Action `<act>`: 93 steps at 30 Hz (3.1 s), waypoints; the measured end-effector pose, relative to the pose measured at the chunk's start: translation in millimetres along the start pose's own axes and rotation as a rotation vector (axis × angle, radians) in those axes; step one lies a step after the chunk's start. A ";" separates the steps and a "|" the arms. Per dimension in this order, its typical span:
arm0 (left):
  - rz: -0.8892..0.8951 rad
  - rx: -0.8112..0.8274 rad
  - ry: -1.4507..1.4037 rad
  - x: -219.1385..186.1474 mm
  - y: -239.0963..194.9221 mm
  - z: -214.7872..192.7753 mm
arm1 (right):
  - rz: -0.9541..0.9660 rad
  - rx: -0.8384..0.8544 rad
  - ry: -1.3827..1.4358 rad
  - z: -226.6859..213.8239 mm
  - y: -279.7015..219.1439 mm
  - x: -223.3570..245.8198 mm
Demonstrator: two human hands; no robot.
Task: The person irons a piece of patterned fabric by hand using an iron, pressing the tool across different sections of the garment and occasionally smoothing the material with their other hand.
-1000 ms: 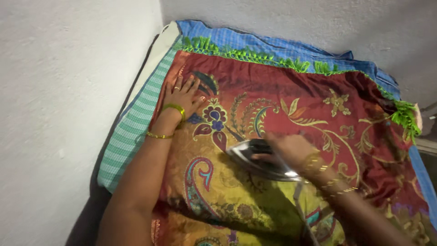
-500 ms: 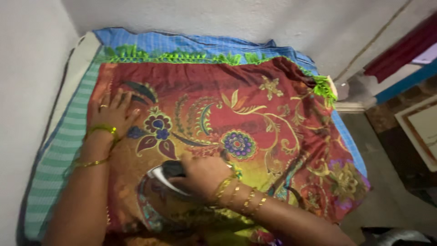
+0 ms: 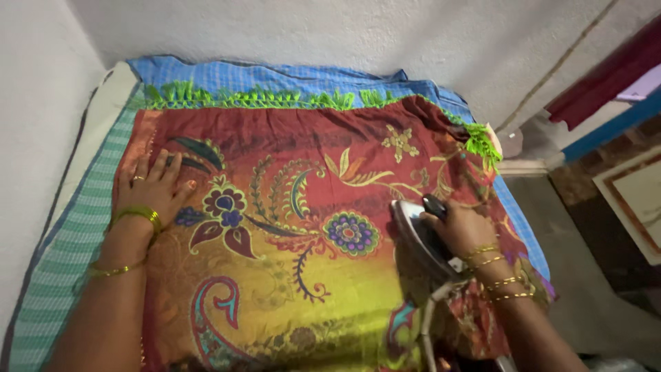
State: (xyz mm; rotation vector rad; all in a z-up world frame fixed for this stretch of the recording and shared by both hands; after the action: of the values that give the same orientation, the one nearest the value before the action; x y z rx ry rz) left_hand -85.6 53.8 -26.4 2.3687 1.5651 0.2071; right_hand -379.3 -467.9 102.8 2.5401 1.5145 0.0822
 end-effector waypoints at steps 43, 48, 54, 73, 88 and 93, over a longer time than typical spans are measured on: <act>-0.131 0.151 0.078 -6.2 4.1 -18.4 | -0.653 0.079 0.089 7.5 105.0 232.4; -0.153 0.174 0.070 -9.6 3.4 -28.7 | -0.594 -0.096 0.214 10.1 176.2 279.9; -0.214 0.209 -0.021 -3.3 2.5 -32.4 | -0.485 -0.045 0.187 26.7 223.3 300.6; -0.311 0.144 -0.363 29.1 9.6 -5.4 | -0.956 0.169 0.220 -46.6 -50.3 351.5; -0.164 0.208 -0.055 13.8 2.1 -23.5 | -0.477 0.005 0.327 -1.2 124.2 451.8; -0.174 0.245 -0.014 9.6 -0.2 -39.0 | -0.273 0.013 0.297 5.7 159.1 403.1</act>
State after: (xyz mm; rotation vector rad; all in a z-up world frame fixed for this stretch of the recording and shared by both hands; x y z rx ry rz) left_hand -92.7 69.1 10.0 2.3844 1.8730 -0.0413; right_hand -47.6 -188.9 108.1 2.3837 1.9605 0.4284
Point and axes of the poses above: each hand's wrist, its own y-axis towards the middle knuckle, its own z-axis out of the palm, x = y × z, the point moved 4 cm from there along y, towards the middle knuckle, and after that the axes turned 10 degrees about -x, right-handed, at the moved point
